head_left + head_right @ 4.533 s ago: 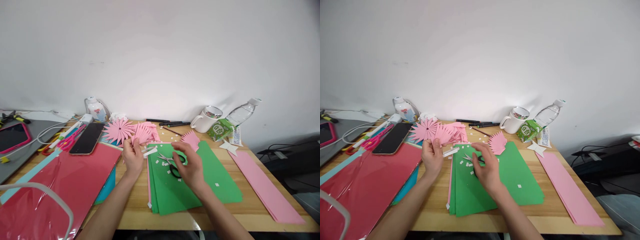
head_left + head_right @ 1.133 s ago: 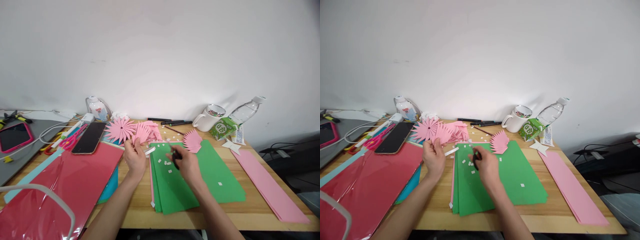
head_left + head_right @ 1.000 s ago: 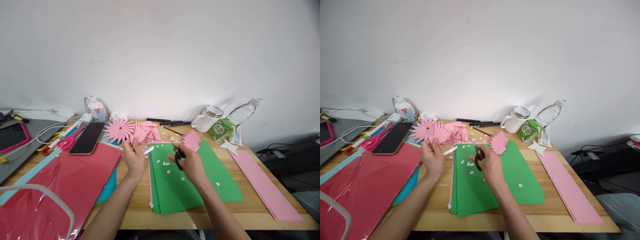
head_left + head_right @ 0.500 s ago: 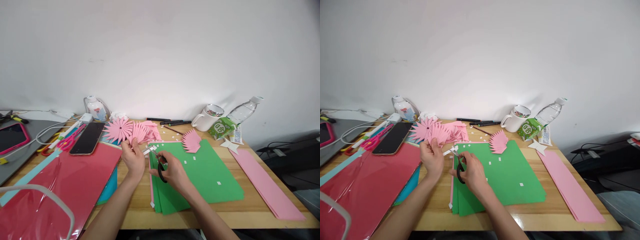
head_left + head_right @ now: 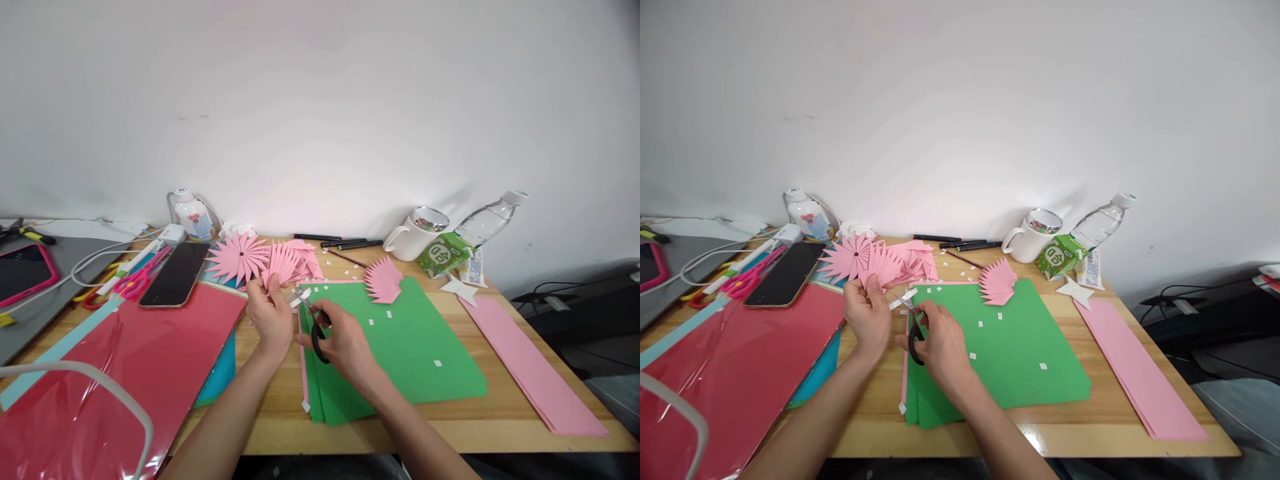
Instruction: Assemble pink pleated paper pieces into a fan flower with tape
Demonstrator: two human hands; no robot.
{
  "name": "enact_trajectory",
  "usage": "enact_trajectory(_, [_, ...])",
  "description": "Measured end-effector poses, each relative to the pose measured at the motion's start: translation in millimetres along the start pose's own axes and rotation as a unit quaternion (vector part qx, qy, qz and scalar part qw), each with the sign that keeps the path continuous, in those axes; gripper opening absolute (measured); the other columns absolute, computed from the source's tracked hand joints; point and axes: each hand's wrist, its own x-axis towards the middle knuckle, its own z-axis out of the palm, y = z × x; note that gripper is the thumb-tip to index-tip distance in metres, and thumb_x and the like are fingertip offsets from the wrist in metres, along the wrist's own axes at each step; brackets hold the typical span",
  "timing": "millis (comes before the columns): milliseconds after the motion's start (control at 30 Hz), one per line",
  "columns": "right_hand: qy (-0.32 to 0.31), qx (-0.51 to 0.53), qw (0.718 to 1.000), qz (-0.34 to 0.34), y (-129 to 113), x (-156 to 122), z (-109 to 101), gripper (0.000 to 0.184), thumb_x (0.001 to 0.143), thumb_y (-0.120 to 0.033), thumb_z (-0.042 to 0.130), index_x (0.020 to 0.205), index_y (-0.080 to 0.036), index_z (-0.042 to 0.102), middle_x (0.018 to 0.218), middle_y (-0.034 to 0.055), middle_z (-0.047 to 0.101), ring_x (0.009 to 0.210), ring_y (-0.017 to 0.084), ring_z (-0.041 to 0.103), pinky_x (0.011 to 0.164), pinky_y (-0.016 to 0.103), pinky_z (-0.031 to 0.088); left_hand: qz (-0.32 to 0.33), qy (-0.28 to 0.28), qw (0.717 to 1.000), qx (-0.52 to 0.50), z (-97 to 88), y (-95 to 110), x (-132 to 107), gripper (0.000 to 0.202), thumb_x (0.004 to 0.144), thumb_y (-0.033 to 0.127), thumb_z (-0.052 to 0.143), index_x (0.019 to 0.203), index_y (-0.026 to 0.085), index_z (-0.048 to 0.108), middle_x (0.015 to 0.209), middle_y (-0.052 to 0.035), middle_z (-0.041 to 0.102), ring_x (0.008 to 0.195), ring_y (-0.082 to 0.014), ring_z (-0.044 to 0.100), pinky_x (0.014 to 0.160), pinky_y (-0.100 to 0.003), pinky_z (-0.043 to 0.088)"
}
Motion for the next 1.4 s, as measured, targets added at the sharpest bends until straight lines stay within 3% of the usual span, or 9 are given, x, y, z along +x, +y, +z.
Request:
enact_trajectory(500, [0.029, -0.044, 0.998, 0.020, 0, -2, 0, 0.011, 0.071, -0.023, 0.069, 0.078, -0.021, 0.062, 0.063, -0.0032, 0.060, 0.055, 0.013, 0.049, 0.052, 0.021, 0.028, 0.006, -0.021, 1.000, -0.003, 0.9, -2, 0, 0.019, 0.089, 0.035, 0.047, 0.075, 0.023, 0.040, 0.064, -0.0025, 0.060, 0.060, -0.0185, 0.059, 0.056, -0.027, 0.041])
enact_trajectory(633, [0.063, -0.068, 0.995, 0.026, 16, 1, -9, 0.011, 0.073, -0.026, 0.070, 0.080, -0.021, 0.063, 0.065, -0.0017, 0.063, 0.055, 0.014, 0.053, 0.051, 0.022, 0.030, 0.013, -0.042, 0.999, 0.006, 1.1, -5, 1, 0.019, 0.089, 0.037, 0.045, 0.077, 0.023, 0.040, 0.067, -0.0040, 0.063, 0.062, -0.0192, 0.060, 0.058, -0.028, 0.041])
enact_trajectory(733, [0.136, -0.137, 0.979, 0.062, 37, 5, -28, 0.014, 0.076, -0.028, 0.068, 0.087, -0.020, 0.064, 0.071, 0.0016, 0.063, 0.061, 0.017, 0.057, 0.054, 0.024, 0.033, 0.010, -0.020, 0.999, 0.032, 0.2, -6, 4, 0.018, 0.088, 0.036, 0.046, 0.077, 0.023, 0.041, 0.064, -0.0028, 0.061, 0.060, -0.0195, 0.061, 0.055, -0.028, 0.038])
enact_trajectory(800, [0.102, -0.194, 0.976, 0.008, 51, 6, -41, 0.020, 0.075, -0.021, 0.068, 0.094, -0.021, 0.064, 0.080, 0.0043, 0.064, 0.070, 0.020, 0.059, 0.059, 0.026, 0.037, 0.026, -0.029, 0.998, 0.055, 0.2, -7, 5, 0.016, 0.088, 0.036, 0.047, 0.078, 0.023, 0.044, 0.066, -0.0039, 0.062, 0.061, -0.0203, 0.061, 0.055, -0.028, 0.038])
enact_trajectory(933, [-0.032, -0.227, 0.972, -0.056, 65, 3, -59, 0.045, 0.063, -0.004, 0.070, 0.104, -0.021, 0.064, 0.097, 0.0078, 0.063, 0.091, 0.024, 0.060, 0.075, 0.031, 0.045, 0.071, -0.133, 0.986, 0.067, 2.4, -10, 4, 0.014, 0.086, 0.035, 0.050, 0.081, 0.022, 0.049, 0.067, -0.0049, 0.064, 0.062, -0.0228, 0.063, 0.055, -0.029, 0.040])
enact_trajectory(1033, [-0.107, -0.225, 0.966, -0.065, 64, 0, -70, 0.060, 0.060, -0.001, 0.071, 0.116, -0.022, 0.062, 0.102, 0.0085, 0.064, 0.096, 0.025, 0.061, 0.082, 0.034, 0.046, 0.027, -0.192, 0.981, 0.028, 4.9, -13, 3, 0.016, 0.084, 0.038, 0.054, 0.082, 0.022, 0.052, 0.057, -0.0019, 0.062, 0.053, -0.0226, 0.062, 0.049, -0.028, 0.039])
enact_trajectory(1100, [-0.117, -0.241, 0.961, -0.072, 62, -1, -76, 0.061, 0.060, -0.001, 0.072, 0.117, -0.022, 0.064, 0.104, 0.0094, 0.066, 0.102, 0.029, 0.060, 0.086, 0.037, 0.045, -0.014, -0.220, 0.975, -0.016, 6.4, -14, 3, 0.018, 0.083, 0.040, 0.057, 0.080, 0.023, 0.051, 0.052, -0.0002, 0.060, 0.047, -0.0217, 0.060, 0.046, -0.028, 0.039])
enact_trajectory(1267, [-0.010, -0.198, 0.978, -0.065, 66, 8, -66, 0.019, 0.081, -0.013, 0.061, 0.095, -0.020, 0.073, 0.092, 0.0088, 0.069, 0.088, 0.024, 0.064, 0.075, 0.032, 0.047, -0.140, -0.277, 0.942, -0.125, 7.9, -7, 6, 0.027, 0.081, 0.046, 0.058, 0.074, 0.023, 0.047, 0.054, -0.0013, 0.064, 0.043, -0.0199, 0.063, 0.041, -0.028, 0.044])
enact_trajectory(1400, [0.025, -0.136, 0.988, -0.062, 74, 15, -38, 0.015, 0.084, -0.017, 0.059, 0.092, -0.018, 0.072, 0.085, 0.0066, 0.067, 0.076, 0.019, 0.063, 0.069, 0.029, 0.046, -0.235, -0.334, 0.892, -0.196, 6.9, 0, 8, 0.037, 0.076, 0.054, 0.061, 0.076, 0.019, 0.047, 0.058, -0.0023, 0.067, 0.048, -0.0195, 0.067, 0.041, -0.025, 0.047])
